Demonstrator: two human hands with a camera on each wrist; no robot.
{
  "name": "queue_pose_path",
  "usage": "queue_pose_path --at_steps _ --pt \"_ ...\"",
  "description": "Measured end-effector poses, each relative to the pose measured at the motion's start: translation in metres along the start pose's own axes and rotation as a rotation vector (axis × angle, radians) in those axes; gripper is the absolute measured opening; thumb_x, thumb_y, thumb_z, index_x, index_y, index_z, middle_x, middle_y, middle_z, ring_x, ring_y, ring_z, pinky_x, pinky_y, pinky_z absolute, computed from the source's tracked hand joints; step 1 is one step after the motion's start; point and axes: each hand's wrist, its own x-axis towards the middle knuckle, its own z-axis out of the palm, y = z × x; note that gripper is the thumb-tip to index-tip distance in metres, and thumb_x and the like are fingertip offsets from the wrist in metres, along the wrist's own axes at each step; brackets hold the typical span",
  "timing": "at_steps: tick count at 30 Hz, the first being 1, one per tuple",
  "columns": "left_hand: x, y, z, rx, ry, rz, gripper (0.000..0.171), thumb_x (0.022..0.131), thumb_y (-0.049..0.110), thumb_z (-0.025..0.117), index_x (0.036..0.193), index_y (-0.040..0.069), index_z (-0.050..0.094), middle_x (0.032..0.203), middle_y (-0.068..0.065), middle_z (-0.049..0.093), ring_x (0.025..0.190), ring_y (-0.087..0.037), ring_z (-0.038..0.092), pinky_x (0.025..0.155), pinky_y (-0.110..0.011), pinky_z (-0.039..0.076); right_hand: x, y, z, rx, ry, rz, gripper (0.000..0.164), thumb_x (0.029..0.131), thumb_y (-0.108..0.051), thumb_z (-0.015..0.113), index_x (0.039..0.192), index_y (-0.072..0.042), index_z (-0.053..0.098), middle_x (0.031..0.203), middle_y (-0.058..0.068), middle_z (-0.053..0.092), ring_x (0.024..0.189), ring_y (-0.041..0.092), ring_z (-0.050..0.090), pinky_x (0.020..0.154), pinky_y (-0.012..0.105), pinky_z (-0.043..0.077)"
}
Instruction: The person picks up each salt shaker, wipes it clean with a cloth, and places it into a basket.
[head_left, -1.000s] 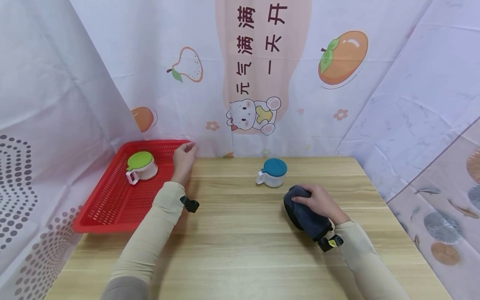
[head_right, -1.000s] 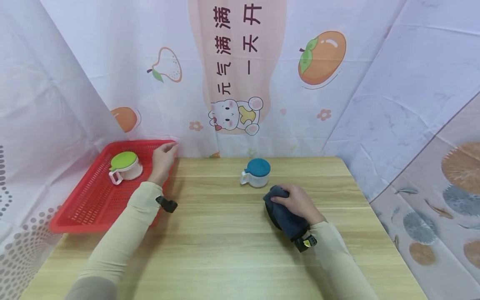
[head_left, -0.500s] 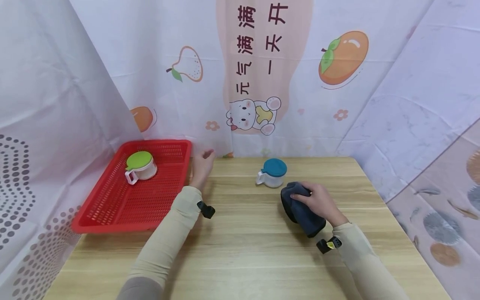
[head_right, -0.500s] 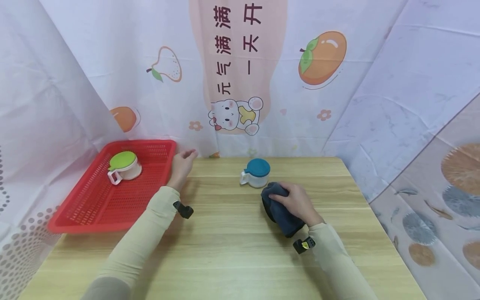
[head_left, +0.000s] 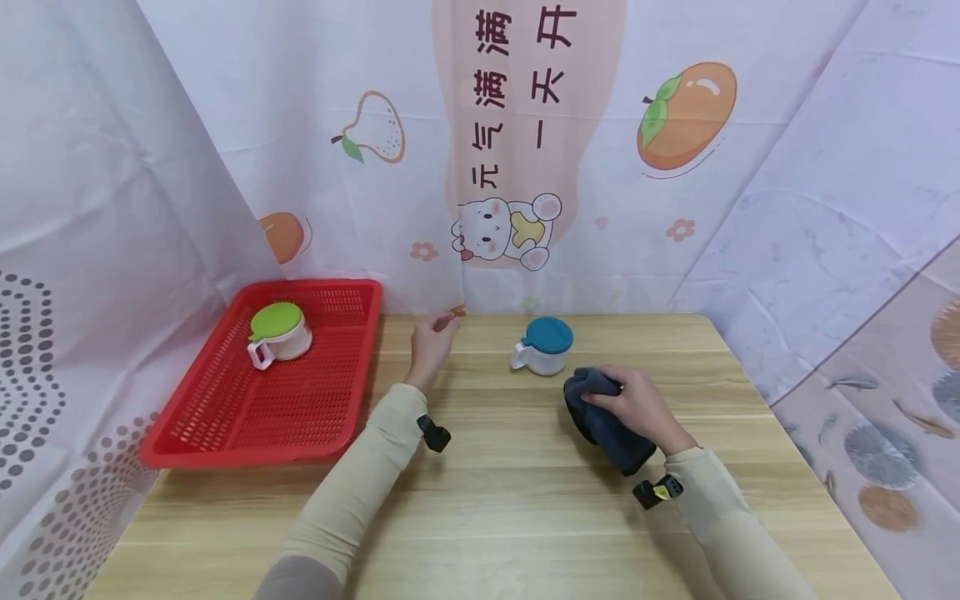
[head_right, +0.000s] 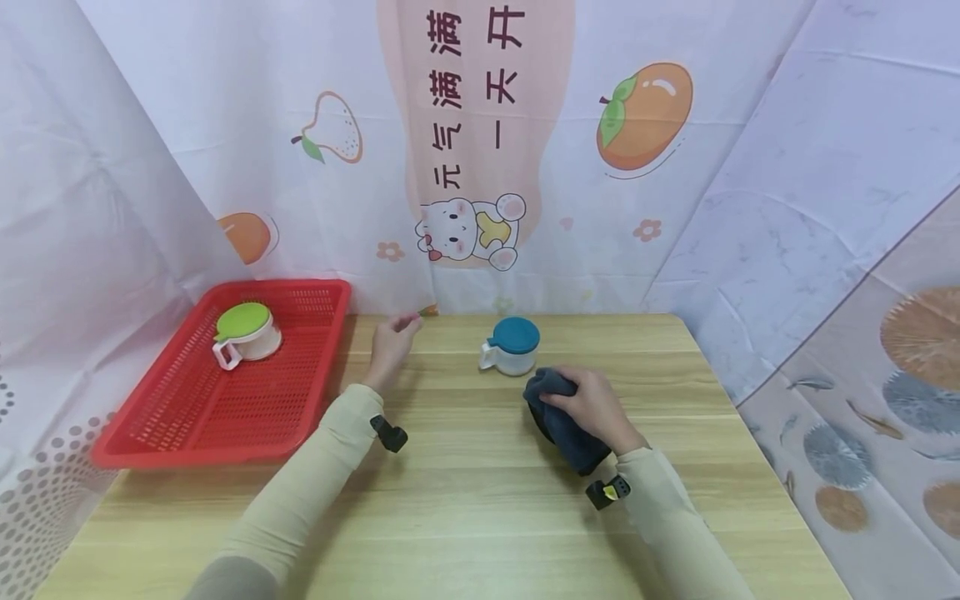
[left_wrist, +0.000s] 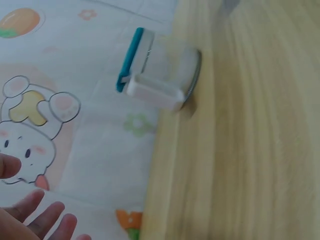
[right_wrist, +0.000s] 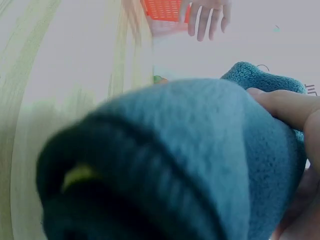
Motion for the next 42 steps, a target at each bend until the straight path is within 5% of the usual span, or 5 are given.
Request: queue_pose_path --at_steps 26,42 --pt "-0.014 -0.041 0.067 -0.050 -0.166 0.084 0.040 0.084 0.032 0.062 0.116 0.007 0.058 0.116 -0.008 0.061 0.109 -0.022 0.056 0.095 -0.036 0.044 -0.005 0.009 -0.005 0.018 -0.042 0.044 0.041 0.078 -0.044 0.065 0.112 -0.021 0.063 0.111 0.002 0.065 0.102 0.020 0.061 0.085 0.040 0.049" --pt "-0.022 -0.042 0.105 -0.072 -0.216 0.106 0.036 0.083 0.027 0.064 0.114 0.010 0.060 0.117 -0.008 0.061 0.109 -0.022 0.056 0.092 -0.033 0.046 -0.005 0.015 -0.005 0.031 -0.053 0.041 0.042 0.078 -0.046 0.064 0.112 -0.021 0.063 0.111 0.002 0.065 0.102 0.019 0.061 0.085 0.040 0.049"
